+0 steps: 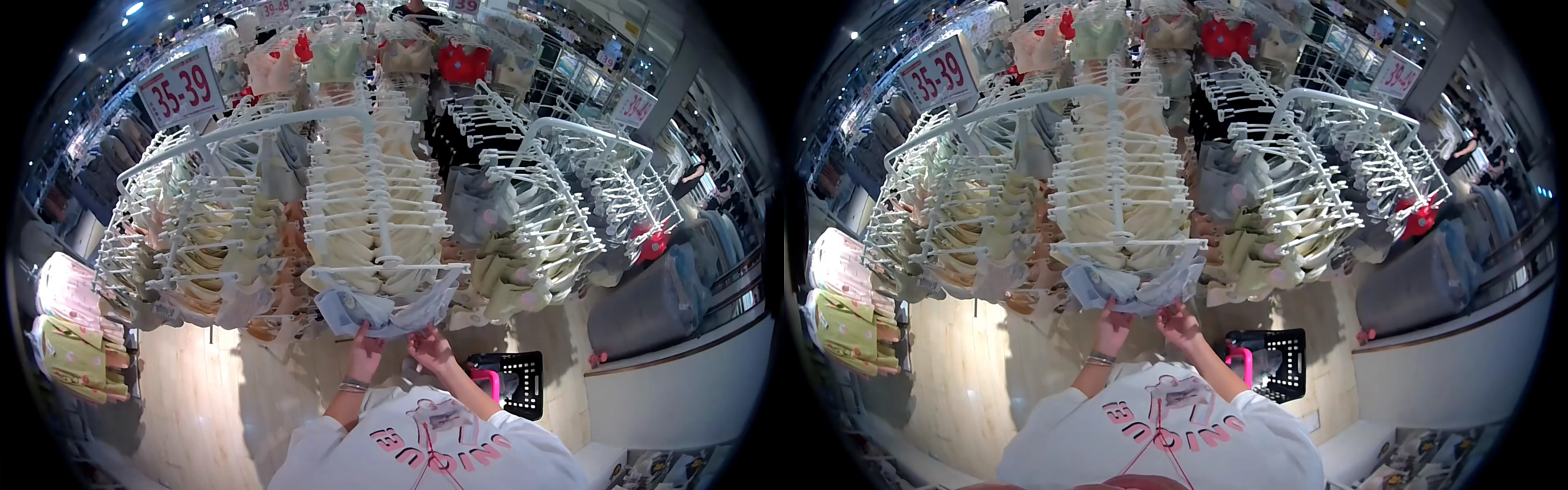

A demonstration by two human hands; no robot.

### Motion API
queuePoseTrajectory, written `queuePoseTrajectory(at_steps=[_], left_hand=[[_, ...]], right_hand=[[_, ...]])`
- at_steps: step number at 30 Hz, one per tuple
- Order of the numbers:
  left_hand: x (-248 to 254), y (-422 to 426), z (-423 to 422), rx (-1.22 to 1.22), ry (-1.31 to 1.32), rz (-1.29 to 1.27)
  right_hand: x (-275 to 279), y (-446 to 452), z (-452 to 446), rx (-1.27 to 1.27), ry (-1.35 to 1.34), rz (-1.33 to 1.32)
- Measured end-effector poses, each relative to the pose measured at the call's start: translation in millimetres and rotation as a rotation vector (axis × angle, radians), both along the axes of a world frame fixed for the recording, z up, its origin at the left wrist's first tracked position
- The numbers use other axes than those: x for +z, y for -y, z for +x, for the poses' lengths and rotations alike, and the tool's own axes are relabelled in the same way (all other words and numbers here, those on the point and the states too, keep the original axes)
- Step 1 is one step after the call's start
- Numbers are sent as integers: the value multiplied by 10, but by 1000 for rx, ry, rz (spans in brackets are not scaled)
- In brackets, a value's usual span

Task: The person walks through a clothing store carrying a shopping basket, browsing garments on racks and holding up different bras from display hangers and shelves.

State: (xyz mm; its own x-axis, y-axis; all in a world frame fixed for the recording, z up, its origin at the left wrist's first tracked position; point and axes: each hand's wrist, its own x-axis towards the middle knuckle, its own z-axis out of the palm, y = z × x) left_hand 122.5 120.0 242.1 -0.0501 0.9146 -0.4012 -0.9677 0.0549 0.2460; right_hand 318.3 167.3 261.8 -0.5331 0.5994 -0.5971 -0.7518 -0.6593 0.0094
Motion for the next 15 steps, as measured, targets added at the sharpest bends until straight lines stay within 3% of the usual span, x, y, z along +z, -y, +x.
queuePoseTrajectory(at_steps=[7, 15], left_hand=[[22, -5, 59, 7, 37, -10], [230, -10, 133, 55, -43, 12]], right_hand=[[0, 9, 24, -23, -2, 102], [96, 52, -74, -118, 16, -4]])
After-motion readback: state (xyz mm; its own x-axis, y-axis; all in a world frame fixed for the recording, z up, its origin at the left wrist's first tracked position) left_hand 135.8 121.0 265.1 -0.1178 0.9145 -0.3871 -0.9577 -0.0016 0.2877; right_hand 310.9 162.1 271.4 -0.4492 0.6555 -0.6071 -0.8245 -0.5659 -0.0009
